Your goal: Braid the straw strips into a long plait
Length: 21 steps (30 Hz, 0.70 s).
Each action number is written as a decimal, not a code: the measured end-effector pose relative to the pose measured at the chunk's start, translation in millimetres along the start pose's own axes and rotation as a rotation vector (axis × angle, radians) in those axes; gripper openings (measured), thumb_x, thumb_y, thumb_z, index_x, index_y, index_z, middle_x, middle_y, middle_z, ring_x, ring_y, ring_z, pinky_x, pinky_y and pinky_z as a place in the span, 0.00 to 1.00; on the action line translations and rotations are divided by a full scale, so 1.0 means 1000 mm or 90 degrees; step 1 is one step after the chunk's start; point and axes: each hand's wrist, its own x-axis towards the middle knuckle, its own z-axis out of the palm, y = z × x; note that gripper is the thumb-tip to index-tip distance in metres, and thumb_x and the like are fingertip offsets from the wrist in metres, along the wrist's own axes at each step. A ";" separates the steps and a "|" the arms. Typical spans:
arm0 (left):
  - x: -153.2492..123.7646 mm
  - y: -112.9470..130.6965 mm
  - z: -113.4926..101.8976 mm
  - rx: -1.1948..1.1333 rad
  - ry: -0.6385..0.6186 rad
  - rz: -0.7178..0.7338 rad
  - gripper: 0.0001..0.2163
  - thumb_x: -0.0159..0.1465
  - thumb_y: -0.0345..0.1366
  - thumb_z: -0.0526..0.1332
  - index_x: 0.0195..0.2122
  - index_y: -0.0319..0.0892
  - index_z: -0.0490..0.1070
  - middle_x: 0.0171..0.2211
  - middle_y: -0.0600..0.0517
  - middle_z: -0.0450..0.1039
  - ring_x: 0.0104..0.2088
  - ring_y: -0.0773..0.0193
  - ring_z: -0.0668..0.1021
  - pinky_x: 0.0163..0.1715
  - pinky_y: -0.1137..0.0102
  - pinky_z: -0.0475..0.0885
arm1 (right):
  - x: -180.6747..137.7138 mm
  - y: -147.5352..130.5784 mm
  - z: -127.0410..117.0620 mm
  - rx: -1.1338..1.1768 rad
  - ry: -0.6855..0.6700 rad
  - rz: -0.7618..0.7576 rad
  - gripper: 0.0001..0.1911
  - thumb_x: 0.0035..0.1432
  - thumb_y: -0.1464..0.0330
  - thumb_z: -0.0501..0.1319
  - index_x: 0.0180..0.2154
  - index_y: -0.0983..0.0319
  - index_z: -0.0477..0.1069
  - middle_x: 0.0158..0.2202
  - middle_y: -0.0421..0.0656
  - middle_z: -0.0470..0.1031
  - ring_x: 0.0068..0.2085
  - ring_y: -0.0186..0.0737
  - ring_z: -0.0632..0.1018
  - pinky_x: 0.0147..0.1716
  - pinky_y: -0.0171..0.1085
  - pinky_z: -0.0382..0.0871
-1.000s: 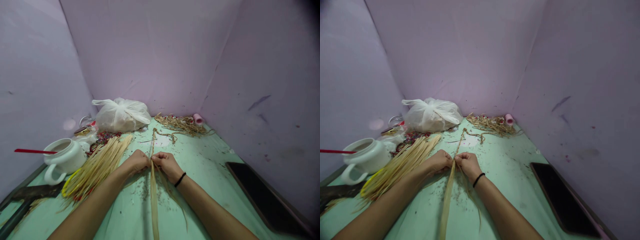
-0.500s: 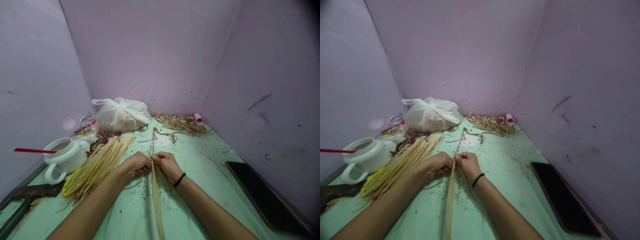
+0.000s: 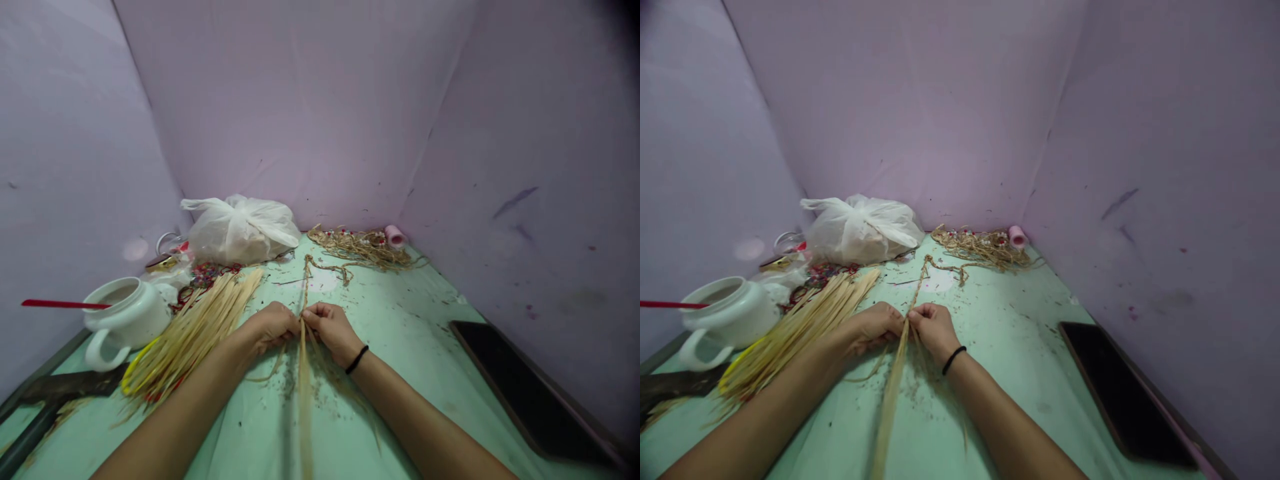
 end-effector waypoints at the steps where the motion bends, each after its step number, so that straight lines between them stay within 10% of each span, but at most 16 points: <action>1: 0.000 0.000 -0.002 0.045 0.018 0.019 0.08 0.39 0.31 0.57 0.12 0.40 0.55 0.09 0.61 0.48 0.11 0.77 0.50 0.12 0.75 0.42 | 0.001 0.001 0.000 -0.009 -0.009 0.002 0.06 0.41 0.69 0.58 0.19 0.64 0.62 0.14 0.35 0.63 0.16 0.27 0.62 0.17 0.30 0.55; 9: 0.007 -0.007 -0.014 0.358 0.137 0.188 0.04 0.41 0.32 0.55 0.15 0.37 0.67 0.12 0.57 0.57 0.17 0.73 0.60 0.15 0.76 0.50 | 0.005 0.003 -0.007 -0.132 -0.068 -0.070 0.06 0.44 0.72 0.56 0.18 0.65 0.62 0.14 0.36 0.64 0.16 0.25 0.61 0.16 0.27 0.52; 16: -0.003 0.004 -0.008 0.079 0.037 0.037 0.23 0.43 0.28 0.55 0.44 0.38 0.66 0.09 0.61 0.57 0.09 0.73 0.57 0.12 0.78 0.49 | 0.000 -0.005 -0.004 -0.067 -0.110 0.009 0.06 0.47 0.71 0.55 0.23 0.63 0.59 0.14 0.35 0.65 0.15 0.27 0.65 0.17 0.29 0.60; 21: -0.001 0.004 -0.013 -0.079 -0.057 0.033 0.14 0.44 0.28 0.56 0.34 0.35 0.68 0.14 0.56 0.64 0.11 0.72 0.64 0.11 0.78 0.54 | 0.000 -0.004 -0.007 -0.093 -0.127 -0.006 0.04 0.48 0.71 0.55 0.24 0.63 0.59 0.14 0.34 0.63 0.15 0.27 0.63 0.15 0.28 0.56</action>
